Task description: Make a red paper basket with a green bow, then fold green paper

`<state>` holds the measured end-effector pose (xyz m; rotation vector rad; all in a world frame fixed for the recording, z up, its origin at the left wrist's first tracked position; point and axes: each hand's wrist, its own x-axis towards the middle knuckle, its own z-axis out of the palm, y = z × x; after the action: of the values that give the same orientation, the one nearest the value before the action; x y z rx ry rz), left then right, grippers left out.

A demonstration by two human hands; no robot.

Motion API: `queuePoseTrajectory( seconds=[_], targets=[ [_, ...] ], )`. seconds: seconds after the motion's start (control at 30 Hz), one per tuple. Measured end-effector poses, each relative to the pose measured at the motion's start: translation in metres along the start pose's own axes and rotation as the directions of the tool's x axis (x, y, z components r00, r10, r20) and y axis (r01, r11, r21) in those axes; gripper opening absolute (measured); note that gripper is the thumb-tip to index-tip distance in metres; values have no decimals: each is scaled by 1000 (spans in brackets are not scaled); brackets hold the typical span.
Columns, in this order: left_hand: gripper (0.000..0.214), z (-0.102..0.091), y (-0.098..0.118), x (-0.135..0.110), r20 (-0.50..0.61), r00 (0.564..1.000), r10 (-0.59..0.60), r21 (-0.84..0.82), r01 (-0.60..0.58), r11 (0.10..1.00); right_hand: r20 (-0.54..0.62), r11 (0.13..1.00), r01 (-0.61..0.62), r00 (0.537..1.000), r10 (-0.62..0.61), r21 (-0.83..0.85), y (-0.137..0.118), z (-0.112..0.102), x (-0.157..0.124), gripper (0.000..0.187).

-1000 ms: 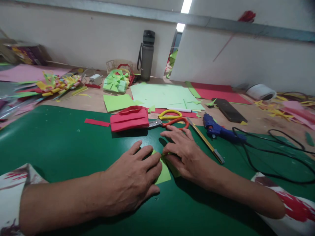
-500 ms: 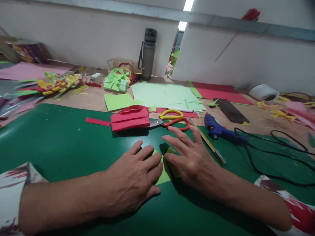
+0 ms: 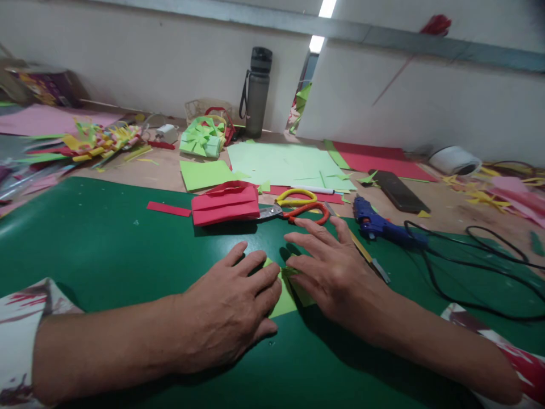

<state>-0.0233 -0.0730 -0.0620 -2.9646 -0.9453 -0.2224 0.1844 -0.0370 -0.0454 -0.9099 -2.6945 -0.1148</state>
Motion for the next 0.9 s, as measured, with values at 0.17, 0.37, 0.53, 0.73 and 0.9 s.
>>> queuePoseTrajectory(
  seconds=[0.17,0.37,0.53,0.73,0.9],
  targets=[
    [34,1,1,0,-14,1000,-1,1,1,1000,5,1000,22,1000,-22,16,-3,1,4,21],
    [35,0,0,2,2,1000,2,9,-2,1000,-36,997,63,997,-65,-46,-3,4,3,25],
    [36,-1,1,0,1,1000,0,14,0,1000,-77,993,96,992,-101,-64,-2,6,0,26],
    [35,1,2,-1,0,1000,3,15,-3,1000,-84,992,108,990,-113,-63,-2,7,0,28],
    [35,1,1,1,-5,1000,0,17,0,1000,-59,991,117,991,-121,-69,-4,6,-1,29]
  ],
)
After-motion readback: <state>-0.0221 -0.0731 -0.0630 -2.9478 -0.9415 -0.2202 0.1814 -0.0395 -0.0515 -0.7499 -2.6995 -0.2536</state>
